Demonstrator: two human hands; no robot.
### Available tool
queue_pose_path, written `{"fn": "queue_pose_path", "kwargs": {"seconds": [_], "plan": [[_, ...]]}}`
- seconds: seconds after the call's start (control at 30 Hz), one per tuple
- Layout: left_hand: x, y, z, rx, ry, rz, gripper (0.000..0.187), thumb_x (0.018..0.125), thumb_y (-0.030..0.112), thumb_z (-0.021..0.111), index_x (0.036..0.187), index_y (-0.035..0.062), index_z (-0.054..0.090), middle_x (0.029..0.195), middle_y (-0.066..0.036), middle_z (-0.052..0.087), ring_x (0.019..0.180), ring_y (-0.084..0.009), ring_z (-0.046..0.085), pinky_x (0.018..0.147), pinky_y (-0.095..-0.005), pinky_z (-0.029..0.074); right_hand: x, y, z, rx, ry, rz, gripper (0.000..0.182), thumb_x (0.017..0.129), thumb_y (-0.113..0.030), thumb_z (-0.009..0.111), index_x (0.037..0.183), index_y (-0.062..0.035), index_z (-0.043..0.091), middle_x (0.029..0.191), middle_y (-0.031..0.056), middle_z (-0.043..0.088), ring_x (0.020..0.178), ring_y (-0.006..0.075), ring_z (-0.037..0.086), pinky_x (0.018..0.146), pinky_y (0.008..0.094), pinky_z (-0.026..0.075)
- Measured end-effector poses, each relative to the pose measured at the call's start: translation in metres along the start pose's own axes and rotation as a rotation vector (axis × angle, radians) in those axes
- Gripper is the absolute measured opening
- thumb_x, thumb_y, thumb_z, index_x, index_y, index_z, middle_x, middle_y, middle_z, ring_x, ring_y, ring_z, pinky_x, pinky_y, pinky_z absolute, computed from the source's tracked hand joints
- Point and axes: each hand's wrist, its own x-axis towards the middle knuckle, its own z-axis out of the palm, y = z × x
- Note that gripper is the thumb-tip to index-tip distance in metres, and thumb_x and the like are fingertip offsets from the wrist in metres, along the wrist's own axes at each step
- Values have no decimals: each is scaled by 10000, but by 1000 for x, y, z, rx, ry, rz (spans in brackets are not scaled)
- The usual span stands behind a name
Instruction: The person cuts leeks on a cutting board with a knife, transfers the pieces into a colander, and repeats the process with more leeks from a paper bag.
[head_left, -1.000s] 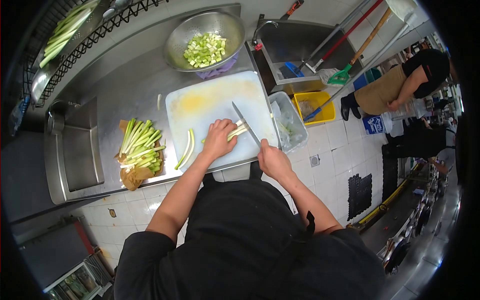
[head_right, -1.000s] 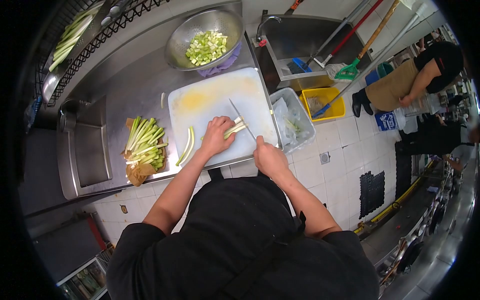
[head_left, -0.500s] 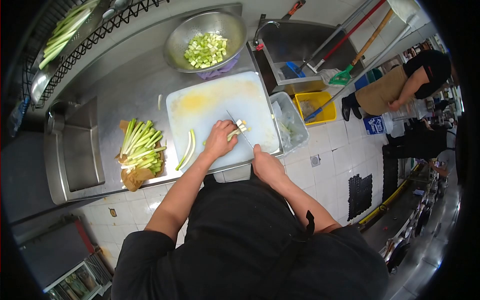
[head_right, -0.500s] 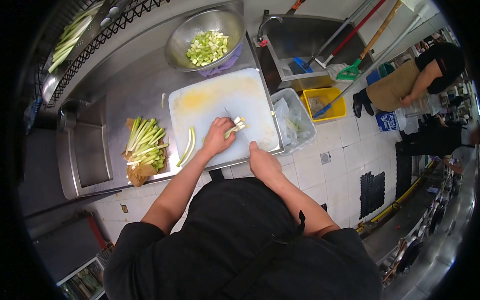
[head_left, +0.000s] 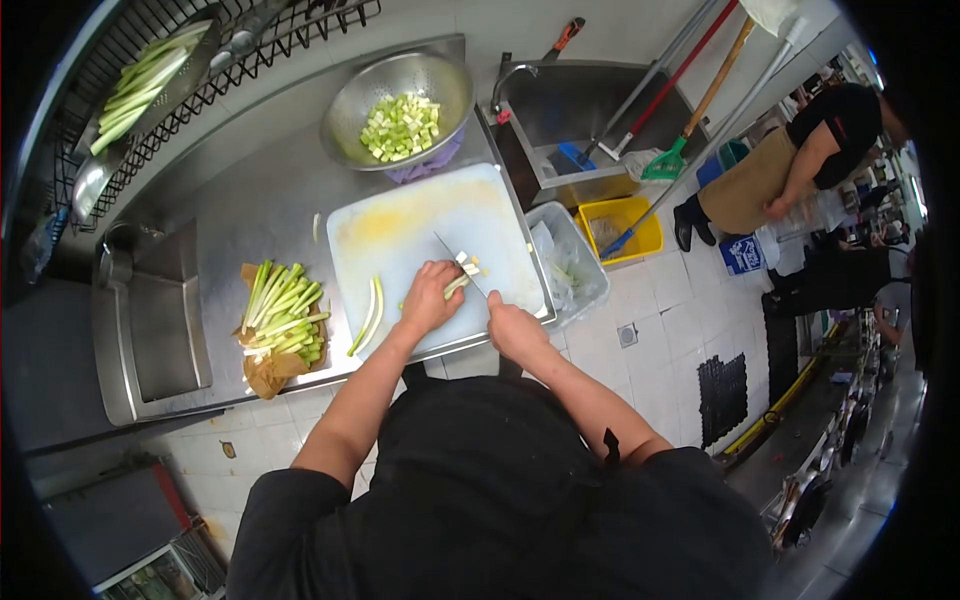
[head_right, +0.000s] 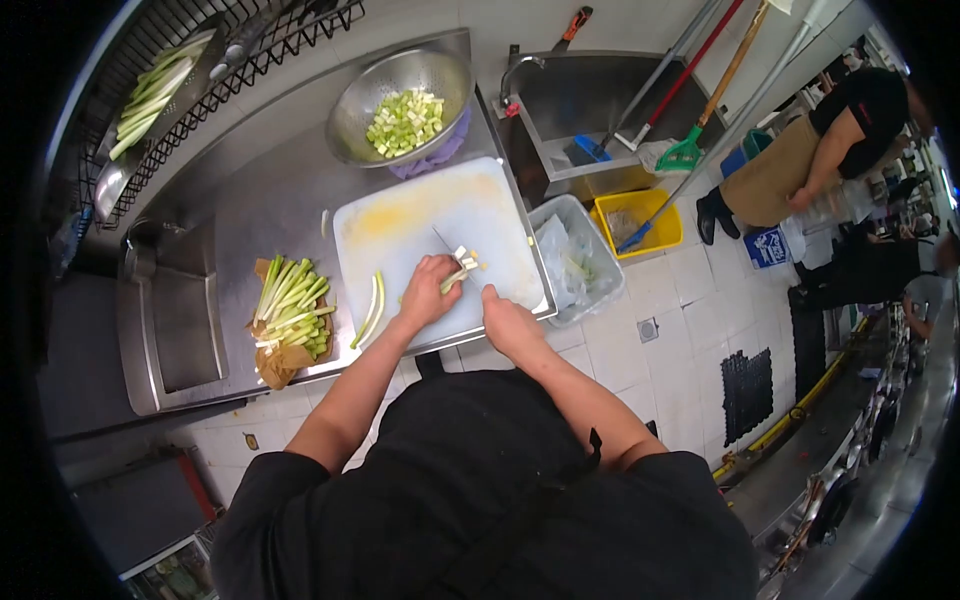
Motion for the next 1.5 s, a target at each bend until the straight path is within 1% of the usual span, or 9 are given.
{"fn": "queue_pose_path", "kwargs": {"seconds": [0.17, 0.23, 0.47, 0.63, 1.07, 1.17, 1.23, 1.27, 1.5], "plan": [[-3, -2, -1, 7, -7, -13, 279, 764, 88, 707, 1036, 24, 698, 1103, -129, 648, 1047, -346, 576, 934, -438, 479, -8, -8, -19, 35, -40, 64, 198, 938, -86, 479, 1098, 30, 460, 867, 313, 687, 862, 489, 681, 790, 590, 516], [-1, -6, -2, -1, -72, -55, 327, 778, 105, 702, 1094, 26, 668, 1167, -149, 630, 1080, -371, 577, 989, -454, 465, -17, -6, -32, 61, -35, 77, 198, 941, -97, 486, 1092, 29, 460, 867, 318, 685, 865, 498, 674, 795, 598, 510], [3, -7, -6, -18, -25, -46, 519, 773, 103, 677, 1286, 56, 616, 1386, -145, 541, 1136, -374, 548, 1034, -467, 436, -27, 44, -38, 165, -21, 73, 213, 953, -152, 512, 1087, 9, 472, 898, 350, 662, 900, 562, 619, 815, 630, 465], [6, 0, -14, 100, -232, -56, 532, 794, 127, 651, 1325, 150, 653, 1448, -90, 530, 1147, -337, 534, 996, -443, 446, -36, 48, -42, 203, -24, 49, 204, 954, -163, 530, 1053, 13, 494, 867, 348, 652, 876, 563, 609, 796, 623, 460], [0, 2, -12, 193, -189, 86, 422, 812, 111, 612, 1211, 167, 736, 1387, -30, 602, 1040, -288, 540, 915, -407, 452, -32, 61, -29, 247, 10, 1, 193, 957, -151, 529, 1013, 32, 501, 855, 351, 646, 864, 557, 611, 777, 611, 463], [0, 4, -12, 192, -186, 80, 408, 809, 107, 614, 1190, 166, 748, 1388, -19, 605, 1031, -280, 539, 916, -398, 448, -37, 66, -22, 238, 94, 84, 196, 960, -146, 524, 1034, 31, 489, 855, 351, 647, 848, 558, 614, 760, 616, 468], [0, 5, -13, 200, -190, 80, 399, 809, 104, 616, 1177, 166, 755, 1388, -15, 606, 1024, -276, 539, 917, -391, 444, -42, 63, -21, 223, 338, 320, 203, 966, -144, 514, 1059, 31, 471, 838, 351, 646, 847, 553, 623, 740, 622, 473], [0, 5, -13, 199, -189, 80, 399, 809, 104, 616, 1177, 166, 755, 1388, -15, 606, 1024, -276, 539, 917, -391, 444, -42, 64, -23, 222, 338, 319, 203, 966, -144, 514, 1059, 31, 471, 838, 351, 646, 847, 553, 623, 740, 622, 473], [3, 6, -19, 173, -224, 59, 542, 805, 110, 652, 1345, 157, 626, 1417, -56, 568, 1071, -305, 538, 956, -423, 432, -42, 40, -28, 198, 319, 139, 187, 969, -128, 515, 1037, 32, 446, 772, 337, 647, 780, 543, 637, 698, 632, 480]]}}
